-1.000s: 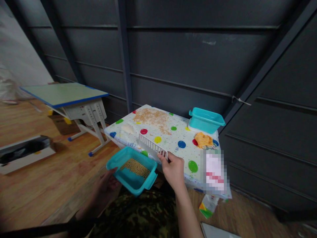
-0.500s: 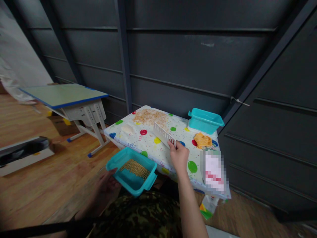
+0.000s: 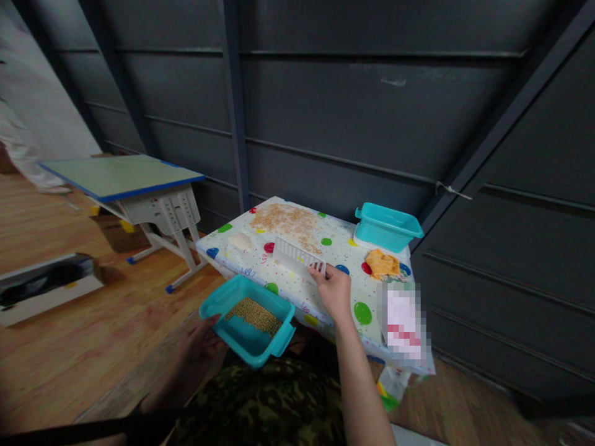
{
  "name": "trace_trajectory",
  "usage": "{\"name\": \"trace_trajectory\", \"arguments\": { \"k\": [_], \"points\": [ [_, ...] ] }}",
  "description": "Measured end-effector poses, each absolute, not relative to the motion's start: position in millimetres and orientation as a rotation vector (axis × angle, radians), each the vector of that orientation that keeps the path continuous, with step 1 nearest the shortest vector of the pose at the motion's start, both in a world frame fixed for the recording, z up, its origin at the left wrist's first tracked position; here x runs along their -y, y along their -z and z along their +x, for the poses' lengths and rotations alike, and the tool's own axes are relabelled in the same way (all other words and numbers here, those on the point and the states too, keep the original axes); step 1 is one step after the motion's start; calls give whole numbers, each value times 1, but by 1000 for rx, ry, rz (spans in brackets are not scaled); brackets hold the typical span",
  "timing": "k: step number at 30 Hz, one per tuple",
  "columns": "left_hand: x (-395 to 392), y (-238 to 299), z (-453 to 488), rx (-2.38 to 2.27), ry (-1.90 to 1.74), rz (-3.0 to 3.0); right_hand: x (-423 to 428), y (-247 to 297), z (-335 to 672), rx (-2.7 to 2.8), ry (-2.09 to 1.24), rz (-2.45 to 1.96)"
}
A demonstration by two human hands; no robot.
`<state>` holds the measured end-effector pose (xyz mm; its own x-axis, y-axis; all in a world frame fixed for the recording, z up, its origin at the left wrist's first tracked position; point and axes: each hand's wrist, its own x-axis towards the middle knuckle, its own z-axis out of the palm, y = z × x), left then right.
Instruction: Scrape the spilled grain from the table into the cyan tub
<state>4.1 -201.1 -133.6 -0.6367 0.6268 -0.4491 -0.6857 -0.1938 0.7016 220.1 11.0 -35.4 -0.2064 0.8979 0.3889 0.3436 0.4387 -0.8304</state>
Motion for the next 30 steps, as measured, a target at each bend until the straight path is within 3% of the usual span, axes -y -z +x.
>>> {"name": "trace_trajectory", "arguments": {
  "k": [20, 30],
  "points": [
    [202, 131, 5, -1184, -1928, -23, 45, 32, 234, 1789, -934, -958],
    [201, 145, 1, -1161, -1941, -35, -30, 26, 264, 1612, -257, -1323]
  ]
}}
